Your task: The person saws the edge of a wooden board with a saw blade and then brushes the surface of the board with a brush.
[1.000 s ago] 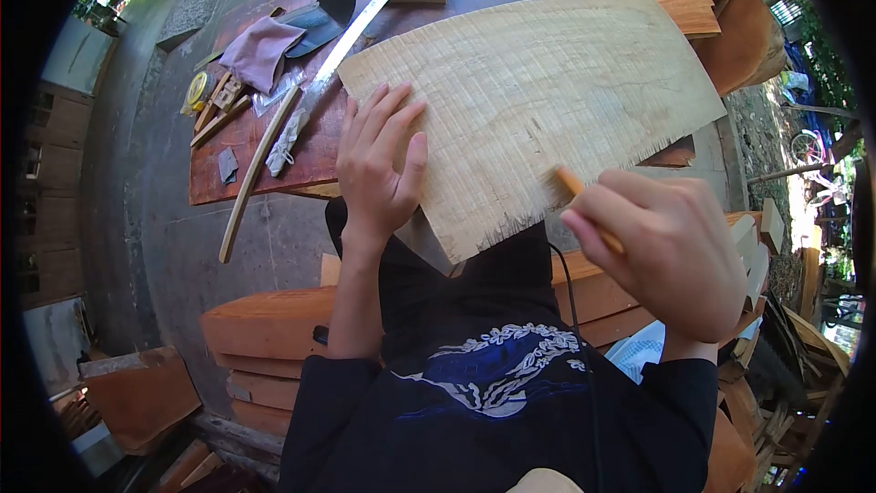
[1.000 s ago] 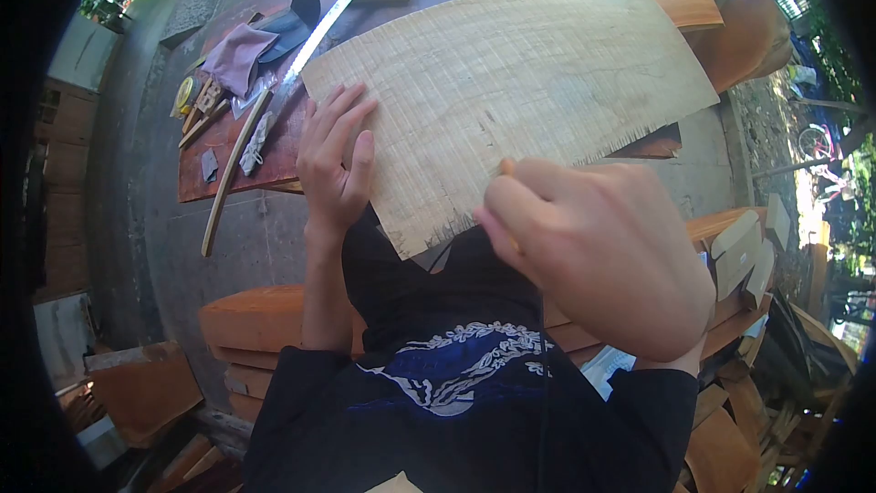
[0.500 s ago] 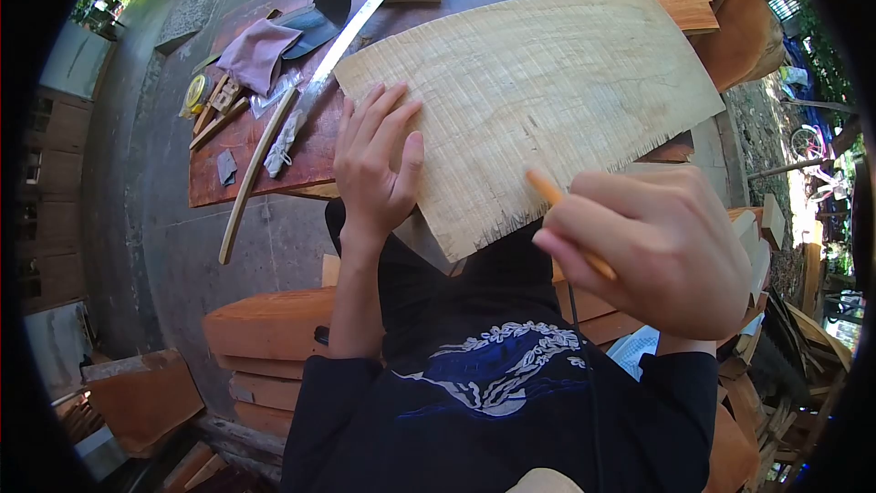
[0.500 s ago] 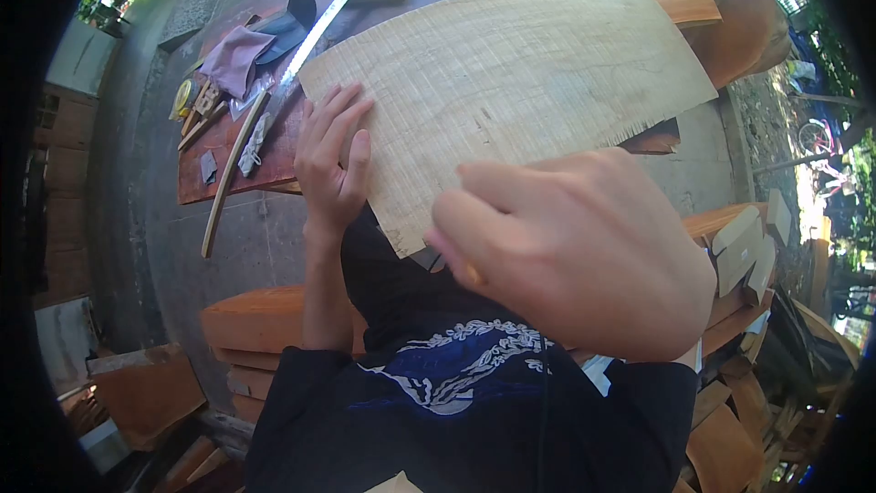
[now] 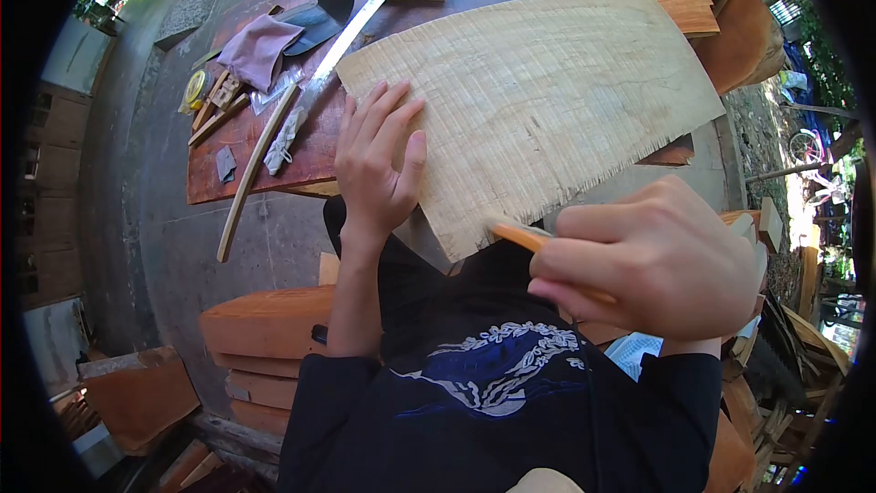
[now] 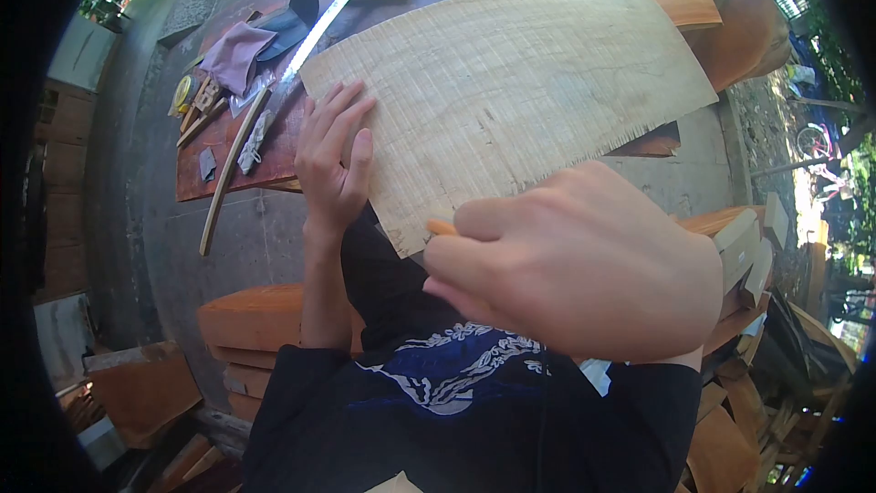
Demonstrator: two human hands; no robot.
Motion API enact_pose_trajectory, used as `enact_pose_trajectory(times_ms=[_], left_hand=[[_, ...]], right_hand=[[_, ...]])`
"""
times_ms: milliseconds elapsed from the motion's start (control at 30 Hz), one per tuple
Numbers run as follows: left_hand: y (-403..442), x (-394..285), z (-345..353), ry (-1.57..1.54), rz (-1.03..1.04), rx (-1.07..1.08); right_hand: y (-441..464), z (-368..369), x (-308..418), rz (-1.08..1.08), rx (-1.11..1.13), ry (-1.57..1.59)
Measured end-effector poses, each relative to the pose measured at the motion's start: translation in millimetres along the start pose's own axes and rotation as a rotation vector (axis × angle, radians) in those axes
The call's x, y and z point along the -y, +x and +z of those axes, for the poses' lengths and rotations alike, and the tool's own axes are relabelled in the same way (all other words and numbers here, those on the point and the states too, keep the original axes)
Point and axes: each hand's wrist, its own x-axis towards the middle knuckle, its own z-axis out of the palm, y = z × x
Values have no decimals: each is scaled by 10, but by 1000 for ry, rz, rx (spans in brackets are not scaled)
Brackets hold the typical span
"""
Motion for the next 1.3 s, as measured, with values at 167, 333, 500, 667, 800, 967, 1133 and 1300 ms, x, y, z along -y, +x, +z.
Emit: enact_pose_trajectory(times_ms=[167,333,500,667,800,967,1133,1300], left_hand=[[-6,-2,5,0,-3,1],[-1,18,12,1,-2,-1],[-2,14,6,2,-5,1],[35,-25,-13,-4,-9,5],[33,-36,-18,-5,-18,11],[40,-40,-28,2,-15,18],[51,-50,-40,1,-17,29],[38,-36,-39,-1,-18,28]], right_hand=[[-209,-113,-193,367,-170,-207],[-447,-150,-580,522,-309,-40],[-713,-230,-955,870,-403,85],[-1121,-360,-1626,805,-577,372],[-1428,-474,-2091,848,-680,249],[-1744,-667,-2540,1054,-741,129],[-1969,-817,-2991,1137,-690,79],[-1989,-974,-3225,1204,-677,-60]])
